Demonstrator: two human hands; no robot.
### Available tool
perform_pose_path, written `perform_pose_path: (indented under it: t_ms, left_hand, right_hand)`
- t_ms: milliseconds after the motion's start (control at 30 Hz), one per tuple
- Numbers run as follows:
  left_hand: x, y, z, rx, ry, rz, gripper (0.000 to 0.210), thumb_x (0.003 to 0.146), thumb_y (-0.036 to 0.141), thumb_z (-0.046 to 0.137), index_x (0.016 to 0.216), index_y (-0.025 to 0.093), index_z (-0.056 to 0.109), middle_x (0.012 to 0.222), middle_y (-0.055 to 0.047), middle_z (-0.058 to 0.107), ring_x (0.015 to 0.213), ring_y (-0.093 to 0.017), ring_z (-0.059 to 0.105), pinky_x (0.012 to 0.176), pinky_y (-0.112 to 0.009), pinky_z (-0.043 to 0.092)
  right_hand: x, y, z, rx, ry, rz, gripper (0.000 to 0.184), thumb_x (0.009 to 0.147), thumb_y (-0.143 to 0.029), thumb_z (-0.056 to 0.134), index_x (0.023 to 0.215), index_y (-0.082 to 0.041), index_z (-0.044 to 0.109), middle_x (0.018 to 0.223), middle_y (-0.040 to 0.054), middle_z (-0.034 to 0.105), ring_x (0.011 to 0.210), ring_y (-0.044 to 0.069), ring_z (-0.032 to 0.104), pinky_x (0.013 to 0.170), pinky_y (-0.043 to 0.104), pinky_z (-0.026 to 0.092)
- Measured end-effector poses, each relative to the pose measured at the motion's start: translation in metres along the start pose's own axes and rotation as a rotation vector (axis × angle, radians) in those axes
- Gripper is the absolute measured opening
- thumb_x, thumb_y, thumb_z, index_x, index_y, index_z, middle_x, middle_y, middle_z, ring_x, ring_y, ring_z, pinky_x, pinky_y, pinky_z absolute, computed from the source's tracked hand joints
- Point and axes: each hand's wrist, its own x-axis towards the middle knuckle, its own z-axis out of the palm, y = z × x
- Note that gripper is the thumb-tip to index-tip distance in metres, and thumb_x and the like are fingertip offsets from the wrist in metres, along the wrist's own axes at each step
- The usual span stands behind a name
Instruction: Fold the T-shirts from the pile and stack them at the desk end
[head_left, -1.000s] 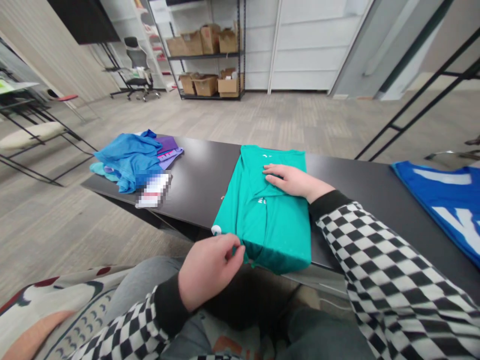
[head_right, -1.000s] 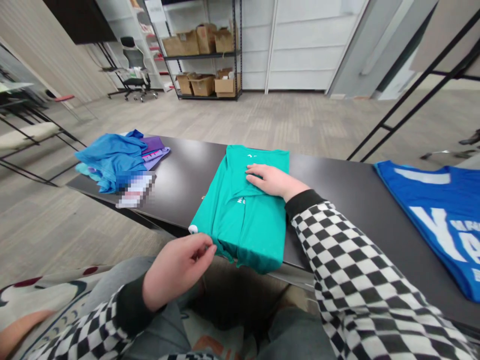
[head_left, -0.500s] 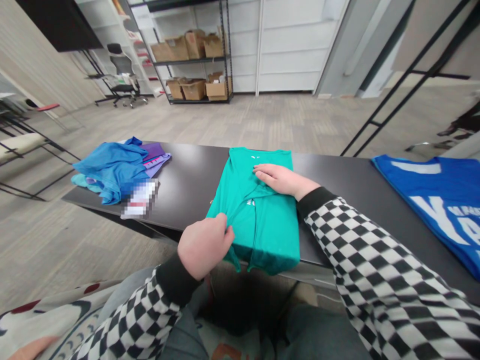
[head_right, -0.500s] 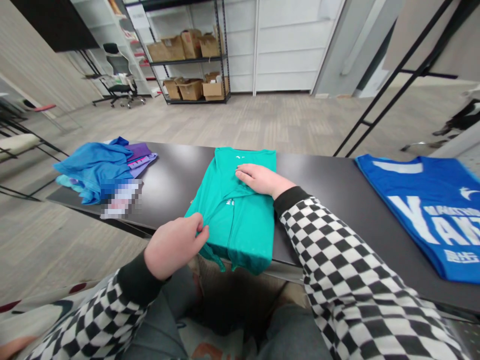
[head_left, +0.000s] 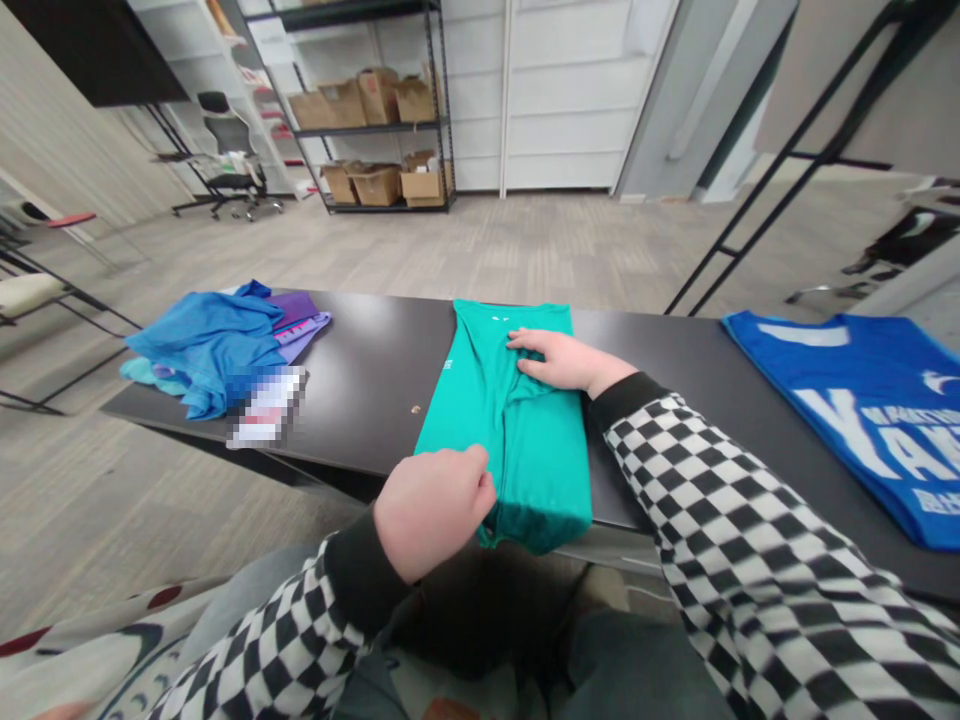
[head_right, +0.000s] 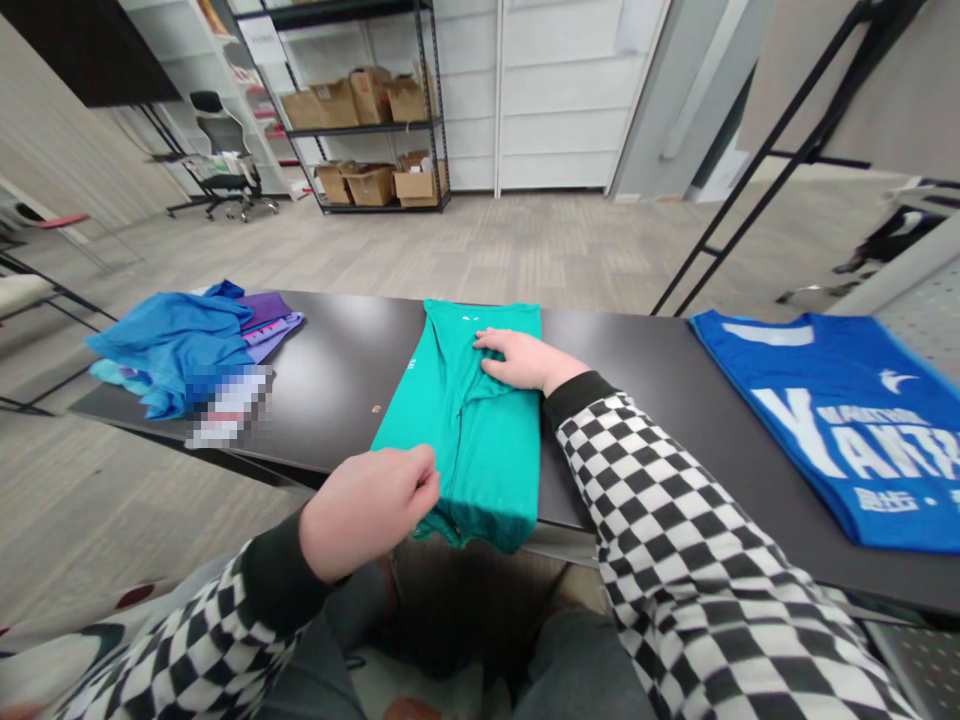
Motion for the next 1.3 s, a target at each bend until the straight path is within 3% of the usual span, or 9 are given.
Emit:
perform_pose_path:
  t_ms: [100,233,333,433,567,733,867,1067,1300]
  left_hand:
    - [-0.002,-0.005,0.003,-0.039,-0.006,-0.016,0.036,0.115,0.047,0.051,0.090,0.025,0.064,0.083,-0.006,0.077,0.078,-0.029,0.078,0.064,-0.035,0.042]
    - [0.020,-0.036,-0.002,-0.168,0.221,-0.037,0.041,0.117,0.051,0.044,0.099,0.026,0.070,0.090,-0.007,0.079,0.087,-0.028,0.078,0.079,-0.038,0.055]
    - [0.060,-0.073,-0.001,-0.203,0.328,0.174,0.043,0.115,0.048,0.046,0.139,0.023,0.071,0.145,-0.014,0.076,0.137,-0.029,0.071,0.118,-0.043,0.052]
    - [0.095,-0.101,0.009,-0.142,0.146,0.268,0.070,0.113,0.058,0.047,0.174,0.024,0.047,0.183,-0.013,0.041,0.171,-0.034,0.037,0.139,-0.057,0.027]
    - [0.106,-0.109,0.025,-0.083,0.081,0.211,0.087,0.109,0.072,0.048,0.181,0.026,0.036,0.189,-0.014,0.026,0.175,-0.041,0.023,0.140,-0.069,0.017]
    - [0.113,-0.110,0.020,-0.080,0.267,0.223,0.068,0.111,0.066,0.047,0.159,0.023,0.066,0.166,-0.015,0.062,0.154,-0.037,0.054,0.137,-0.063,0.028]
    - [0.161,-0.118,0.002,-0.110,0.373,0.292,0.059,0.113,0.055,0.043,0.144,0.017,0.076,0.146,-0.017,0.074,0.142,-0.031,0.064,0.132,-0.049,0.040]
    - [0.246,-0.131,-0.003,-0.143,0.229,0.326,0.069,0.113,0.050,0.038,0.169,0.014,0.056,0.179,-0.015,0.049,0.168,-0.028,0.041,0.141,-0.049,0.028]
    - [0.264,-0.156,0.005,-0.101,0.069,0.205,0.066,0.118,0.049,0.029,0.180,0.031,0.038,0.190,-0.007,0.026,0.177,-0.035,0.019,0.138,-0.073,0.013]
  right_hand:
    - [0.000,0.002,-0.002,0.000,-0.015,0.008,0.059,0.094,-0.025,0.074,0.153,-0.026,0.074,0.169,0.0095,0.061,0.160,0.035,0.055,0.137,0.056,0.039]
    - [0.000,0.002,-0.007,-0.009,-0.054,0.058,0.068,0.089,-0.022,0.074,0.157,-0.026,0.071,0.174,0.0111,0.056,0.165,0.038,0.047,0.140,0.063,0.027]
    - [-0.002,0.000,-0.011,-0.014,-0.089,0.109,0.071,0.088,-0.021,0.072,0.159,-0.028,0.070,0.176,0.0096,0.053,0.169,0.039,0.039,0.141,0.068,0.016]
    - [-0.004,0.001,-0.013,-0.032,-0.112,0.152,0.075,0.088,-0.020,0.069,0.162,-0.029,0.067,0.178,0.0084,0.049,0.172,0.038,0.034,0.141,0.069,0.011]
    - [-0.007,0.007,-0.016,-0.047,-0.120,0.207,0.081,0.085,-0.017,0.065,0.166,-0.029,0.062,0.181,0.0078,0.045,0.173,0.040,0.030,0.140,0.074,0.012]
    - [-0.006,0.014,-0.017,-0.047,-0.119,0.235,0.086,0.084,-0.014,0.063,0.168,-0.029,0.060,0.182,0.0062,0.042,0.173,0.038,0.030,0.141,0.070,0.015]
    - [-0.008,0.018,-0.017,-0.113,-0.017,0.230,0.080,0.087,-0.017,0.063,0.167,-0.024,0.060,0.181,0.0097,0.045,0.171,0.037,0.035,0.141,0.067,0.016]
    - [-0.018,0.040,-0.024,-0.197,0.134,0.462,0.063,0.100,-0.021,0.051,0.160,-0.024,0.067,0.169,0.0113,0.061,0.161,0.038,0.053,0.138,0.073,0.024]
    - [-0.031,0.057,-0.035,-0.196,0.095,0.514,0.059,0.105,-0.023,0.048,0.160,-0.029,0.069,0.172,0.0024,0.057,0.161,0.036,0.053,0.140,0.063,0.033]
